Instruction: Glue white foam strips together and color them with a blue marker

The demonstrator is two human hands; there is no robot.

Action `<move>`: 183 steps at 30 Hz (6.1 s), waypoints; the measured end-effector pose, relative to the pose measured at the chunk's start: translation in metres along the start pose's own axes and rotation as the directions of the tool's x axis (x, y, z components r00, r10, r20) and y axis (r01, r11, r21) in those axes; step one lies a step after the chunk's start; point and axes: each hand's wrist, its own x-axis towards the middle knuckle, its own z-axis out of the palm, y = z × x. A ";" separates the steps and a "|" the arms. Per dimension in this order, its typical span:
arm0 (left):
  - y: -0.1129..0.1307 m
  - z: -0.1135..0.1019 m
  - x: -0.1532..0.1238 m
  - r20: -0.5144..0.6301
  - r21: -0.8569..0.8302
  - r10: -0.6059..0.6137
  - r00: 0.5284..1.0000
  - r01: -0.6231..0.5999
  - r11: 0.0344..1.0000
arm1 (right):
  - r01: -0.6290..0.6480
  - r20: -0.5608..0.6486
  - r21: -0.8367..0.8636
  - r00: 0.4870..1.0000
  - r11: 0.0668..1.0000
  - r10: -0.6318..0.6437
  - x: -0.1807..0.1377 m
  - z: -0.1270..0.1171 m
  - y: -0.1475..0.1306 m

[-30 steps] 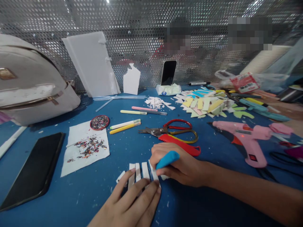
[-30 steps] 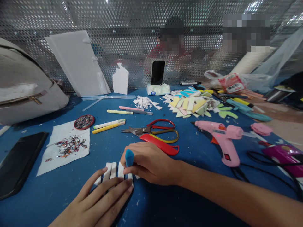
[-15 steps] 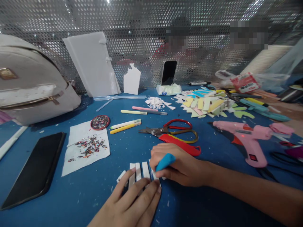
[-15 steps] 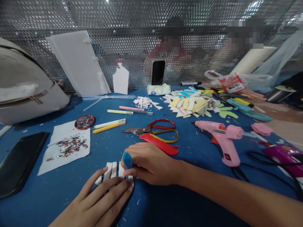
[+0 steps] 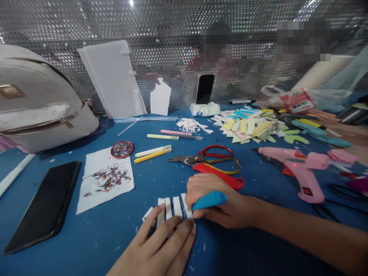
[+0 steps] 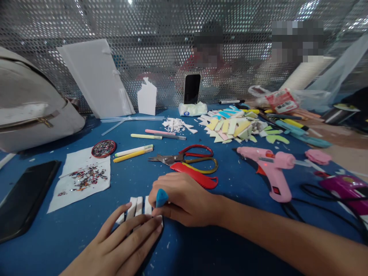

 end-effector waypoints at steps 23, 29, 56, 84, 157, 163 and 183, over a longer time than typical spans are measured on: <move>0.002 -0.001 0.000 0.029 -0.029 -0.007 1.000 0.008 1.000 | 0.014 0.004 -0.009 1.000 1.000 -0.014 0.002 -0.001 -0.002; 0.006 0.008 -0.001 -0.069 -0.051 -0.047 0.997 0.043 0.998 | 0.014 -0.028 0.018 1.000 1.000 -0.014 0.002 -0.001 -0.002; 0.001 -0.001 0.000 0.018 -0.020 0.007 1.000 -0.006 1.000 | 0.023 -0.026 -0.018 0.999 1.000 -0.023 0.001 0.002 -0.003; 0.003 0.002 0.000 0.023 -0.043 -0.019 1.000 0.020 0.999 | -0.039 -0.019 0.055 0.999 0.998 0.040 0.001 0.002 -0.002; -0.022 0.013 0.012 -0.120 -0.104 -0.017 0.993 0.004 0.995 | -0.185 -0.288 0.236 0.924 0.954 0.251 0.001 -0.004 0.000; -0.026 0.012 0.011 -0.081 -0.124 0.008 0.997 -0.017 0.992 | -0.219 -0.273 0.236 0.920 0.947 0.280 0.001 -0.004 -0.001; -0.035 0.007 0.015 -0.098 -0.036 0.103 0.990 -0.107 0.994 | -0.208 -0.288 0.199 0.922 0.958 0.260 -0.002 -0.003 0.001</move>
